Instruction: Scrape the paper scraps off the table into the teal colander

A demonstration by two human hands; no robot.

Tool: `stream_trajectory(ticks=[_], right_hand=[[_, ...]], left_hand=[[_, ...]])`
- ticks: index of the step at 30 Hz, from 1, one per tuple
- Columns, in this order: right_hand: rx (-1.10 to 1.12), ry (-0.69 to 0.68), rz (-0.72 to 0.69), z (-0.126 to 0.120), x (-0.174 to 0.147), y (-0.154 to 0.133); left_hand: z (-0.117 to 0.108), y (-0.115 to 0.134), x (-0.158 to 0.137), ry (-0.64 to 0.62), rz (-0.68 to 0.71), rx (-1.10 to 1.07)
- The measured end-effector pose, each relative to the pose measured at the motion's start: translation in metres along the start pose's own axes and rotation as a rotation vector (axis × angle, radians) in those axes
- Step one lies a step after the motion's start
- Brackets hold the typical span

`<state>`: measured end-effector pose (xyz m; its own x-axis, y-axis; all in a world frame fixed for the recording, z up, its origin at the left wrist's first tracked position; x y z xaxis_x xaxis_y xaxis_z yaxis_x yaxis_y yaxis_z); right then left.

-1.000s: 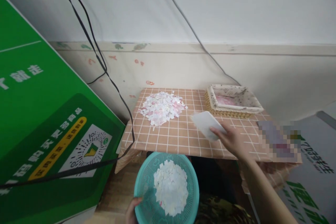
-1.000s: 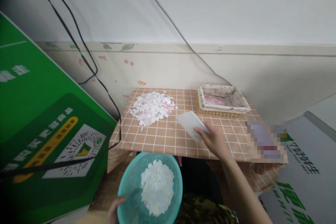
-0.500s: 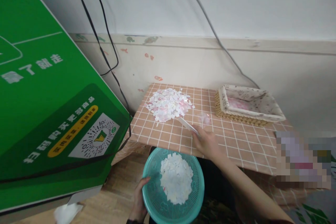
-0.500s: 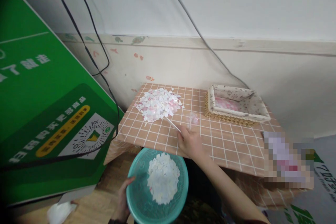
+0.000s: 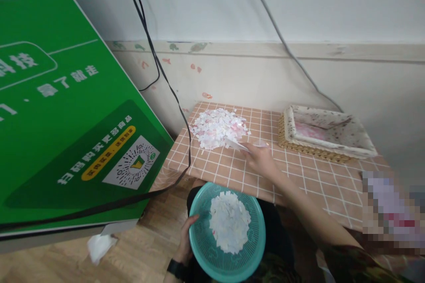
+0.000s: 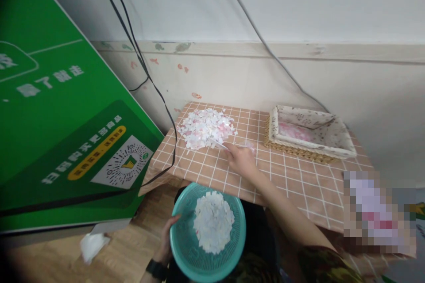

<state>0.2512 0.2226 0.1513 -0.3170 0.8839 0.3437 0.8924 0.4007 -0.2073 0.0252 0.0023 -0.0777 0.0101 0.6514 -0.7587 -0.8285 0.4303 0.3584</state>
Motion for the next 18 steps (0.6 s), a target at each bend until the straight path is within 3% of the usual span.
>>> stream_trajectory(ticks=[5, 12, 18], right_hand=[[0.022, 0.022, 0.07, -0.002, 0.011, 0.009], [0.033, -0.069, -0.004, -0.005, 0.009, 0.001], [-0.021, -0.025, 0.035, -0.005, 0.01, 0.006]], left_hand=[[-0.009, 0.017, 0.002, 0.01, 0.085, 0.026], [-0.019, 0.029, 0.006, 0.055, 0.176, -0.014], [-0.031, 0.026, 0.018, 0.097, 0.146, -0.061]])
Point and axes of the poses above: each hand's wrist, its own x-axis towards the middle knuckle, its own z-axis out of the palm, y = z × x, the point moved 10 cm from there along x, towards the middle knuckle, and after that the axes turned 9 degrees about -x, right-handed, at the moved point
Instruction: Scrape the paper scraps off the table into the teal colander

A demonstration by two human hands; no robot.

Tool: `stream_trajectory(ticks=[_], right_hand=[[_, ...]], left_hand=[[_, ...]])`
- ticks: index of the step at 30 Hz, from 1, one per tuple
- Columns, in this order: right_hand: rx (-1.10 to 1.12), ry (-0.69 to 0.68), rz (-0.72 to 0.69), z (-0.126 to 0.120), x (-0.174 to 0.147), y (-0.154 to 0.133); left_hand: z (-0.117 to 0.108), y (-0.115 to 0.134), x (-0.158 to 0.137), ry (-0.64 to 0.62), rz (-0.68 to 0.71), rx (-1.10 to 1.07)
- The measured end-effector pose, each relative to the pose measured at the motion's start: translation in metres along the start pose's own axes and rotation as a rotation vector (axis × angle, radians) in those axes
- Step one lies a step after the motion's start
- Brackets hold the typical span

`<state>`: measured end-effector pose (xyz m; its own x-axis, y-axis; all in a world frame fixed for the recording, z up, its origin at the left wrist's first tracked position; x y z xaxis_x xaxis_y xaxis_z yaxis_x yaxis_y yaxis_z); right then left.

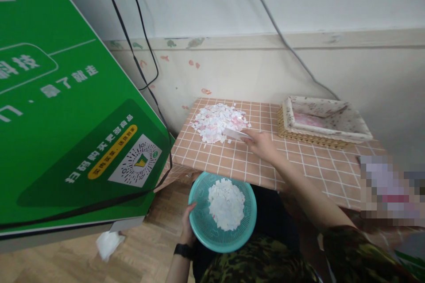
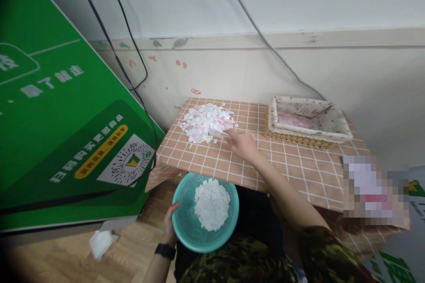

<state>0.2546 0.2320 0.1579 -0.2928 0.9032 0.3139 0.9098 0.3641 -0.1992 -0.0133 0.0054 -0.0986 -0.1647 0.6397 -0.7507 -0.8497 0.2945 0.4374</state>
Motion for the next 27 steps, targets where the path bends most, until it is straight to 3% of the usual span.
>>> stream_trajectory(ticks=[6, 12, 19, 27], right_hand=[[0.039, -0.048, -0.077, 0.0, -0.001, -0.004], [0.08, 0.003, -0.052, -0.002, 0.004, -0.001], [0.162, -0.092, -0.176, -0.006, 0.011, -0.012], [0.161, -0.1, -0.127, -0.009, 0.013, -0.011]], left_hand=[[-0.006, 0.003, 0.005, -0.011, 0.033, -0.012], [-0.006, 0.003, 0.006, -0.045, 0.017, -0.017], [-0.008, 0.0, 0.01, -0.056, -0.002, -0.016], [-0.002, -0.002, 0.011, -0.072, -0.001, -0.013]])
Point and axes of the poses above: each hand's wrist, its own x-axis towards the middle knuckle, its own z-axis out of the palm, y = z × x, the point moved 10 cm from there along x, towards the middle knuckle, and after that the axes turned 9 degrees about -x, right-handed, at the moved point
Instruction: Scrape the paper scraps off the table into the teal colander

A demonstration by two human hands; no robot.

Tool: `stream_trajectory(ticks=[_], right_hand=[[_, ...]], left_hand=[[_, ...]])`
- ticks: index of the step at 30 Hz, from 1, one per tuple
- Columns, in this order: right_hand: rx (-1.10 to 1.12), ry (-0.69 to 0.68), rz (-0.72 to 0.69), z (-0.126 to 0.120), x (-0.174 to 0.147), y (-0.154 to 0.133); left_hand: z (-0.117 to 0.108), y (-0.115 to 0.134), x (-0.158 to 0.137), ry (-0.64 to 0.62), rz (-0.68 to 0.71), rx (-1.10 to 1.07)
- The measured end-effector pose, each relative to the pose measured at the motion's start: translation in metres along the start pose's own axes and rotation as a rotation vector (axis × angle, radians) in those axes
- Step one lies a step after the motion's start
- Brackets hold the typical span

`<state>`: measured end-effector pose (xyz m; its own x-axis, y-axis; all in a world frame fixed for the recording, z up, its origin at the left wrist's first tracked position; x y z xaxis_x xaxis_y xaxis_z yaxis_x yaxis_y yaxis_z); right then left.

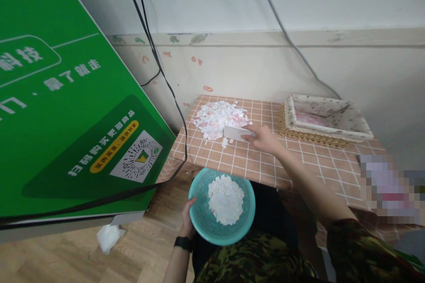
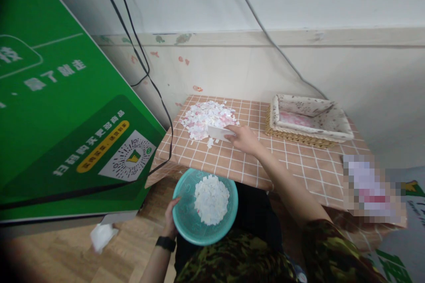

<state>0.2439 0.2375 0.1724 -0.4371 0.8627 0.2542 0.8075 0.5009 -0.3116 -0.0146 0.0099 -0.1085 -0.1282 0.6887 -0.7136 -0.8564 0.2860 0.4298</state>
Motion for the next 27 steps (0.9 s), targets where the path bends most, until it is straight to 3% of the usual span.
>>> stream_trajectory(ticks=[9, 14, 16, 20, 23, 27], right_hand=[[0.071, 0.037, -0.022, -0.001, -0.015, 0.002], [0.098, -0.035, -0.074, 0.004, -0.031, -0.004], [0.117, 0.004, -0.068, -0.001, -0.038, -0.003], [0.072, 0.185, 0.088, -0.01, -0.053, 0.013], [0.002, 0.186, 0.162, 0.003, -0.061, 0.015], [0.015, 0.107, 0.121, 0.022, -0.065, 0.002]], left_hand=[[-0.001, 0.006, -0.003, 0.011, 0.051, -0.003], [0.002, 0.004, -0.003, 0.005, 0.029, 0.011], [0.002, 0.003, -0.003, 0.008, 0.025, 0.012], [0.005, 0.003, -0.006, 0.006, 0.037, -0.001], [0.007, 0.001, -0.008, -0.004, 0.031, -0.006], [0.008, -0.001, -0.01, -0.005, 0.028, -0.012]])
Point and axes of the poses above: each hand's wrist, its own x-axis towards the middle knuckle, its own z-axis out of the palm, y = z × x, the point moved 10 cm from there along x, towards the middle knuckle, and after that the axes turned 9 degrees about -x, right-handed, at the moved point
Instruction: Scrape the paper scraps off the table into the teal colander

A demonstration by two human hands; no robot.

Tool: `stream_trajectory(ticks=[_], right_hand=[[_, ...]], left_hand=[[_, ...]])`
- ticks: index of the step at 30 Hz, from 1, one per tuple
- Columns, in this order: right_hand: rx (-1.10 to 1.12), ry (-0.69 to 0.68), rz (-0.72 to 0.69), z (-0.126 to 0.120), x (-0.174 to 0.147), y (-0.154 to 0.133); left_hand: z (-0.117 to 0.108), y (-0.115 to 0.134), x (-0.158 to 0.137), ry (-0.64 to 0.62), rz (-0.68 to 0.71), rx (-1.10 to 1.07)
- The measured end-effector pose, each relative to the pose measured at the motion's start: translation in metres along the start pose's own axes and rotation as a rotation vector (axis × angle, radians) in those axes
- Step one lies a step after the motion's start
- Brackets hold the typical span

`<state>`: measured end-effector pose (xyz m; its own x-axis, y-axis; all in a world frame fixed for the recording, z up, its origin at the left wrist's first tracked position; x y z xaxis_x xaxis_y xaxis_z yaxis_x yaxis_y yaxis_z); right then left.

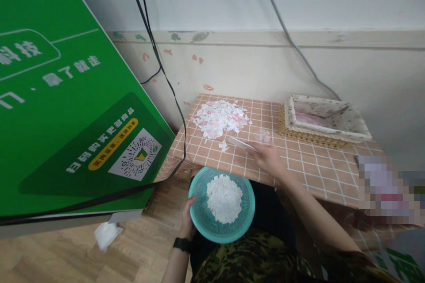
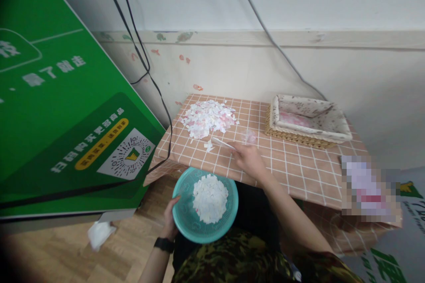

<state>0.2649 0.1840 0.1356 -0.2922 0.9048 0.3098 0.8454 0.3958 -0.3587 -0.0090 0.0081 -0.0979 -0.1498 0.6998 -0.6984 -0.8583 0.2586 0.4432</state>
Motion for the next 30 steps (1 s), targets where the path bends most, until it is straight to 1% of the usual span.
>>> stream_trajectory(ticks=[3, 5, 9, 12, 16, 19, 22, 26, 30], right_hand=[[0.04, 0.035, -0.004, -0.003, 0.001, -0.007], [0.016, 0.075, 0.014, -0.006, 0.002, -0.008], [-0.111, 0.121, 0.12, -0.007, 0.001, 0.001], [-0.11, 0.141, 0.168, -0.005, -0.004, 0.006], [-0.053, 0.126, 0.14, -0.004, -0.005, 0.0], [-0.007, 0.067, 0.101, -0.002, 0.0, -0.009], [0.042, 0.014, 0.044, 0.001, 0.006, -0.018], [0.036, 0.043, 0.037, 0.002, 0.009, -0.022], [0.064, -0.007, 0.009, 0.011, 0.005, -0.031]], left_hand=[[0.0, -0.002, -0.003, 0.002, -0.008, -0.01], [0.003, -0.003, -0.007, 0.004, -0.019, -0.022], [0.011, -0.002, -0.015, 0.006, -0.032, -0.04], [0.017, 0.003, -0.019, 0.019, -0.018, -0.03], [0.021, 0.007, -0.025, 0.038, -0.022, -0.027], [0.024, 0.011, -0.029, 0.033, -0.005, -0.029], [0.027, 0.012, -0.033, 0.022, -0.019, -0.022], [0.029, 0.016, -0.035, 0.018, -0.013, -0.017], [0.032, 0.02, -0.038, 0.013, -0.001, -0.026]])
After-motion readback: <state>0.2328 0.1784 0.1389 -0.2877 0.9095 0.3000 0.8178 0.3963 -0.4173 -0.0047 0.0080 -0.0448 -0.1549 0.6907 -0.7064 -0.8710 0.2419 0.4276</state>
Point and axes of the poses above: each hand's wrist, its own x-axis towards the middle knuckle, its own z-axis out of the palm, y = z × x, the point moved 10 cm from there along x, towards the middle knuckle, and after that the axes turned 9 degrees about -x, right-handed, at the moved point
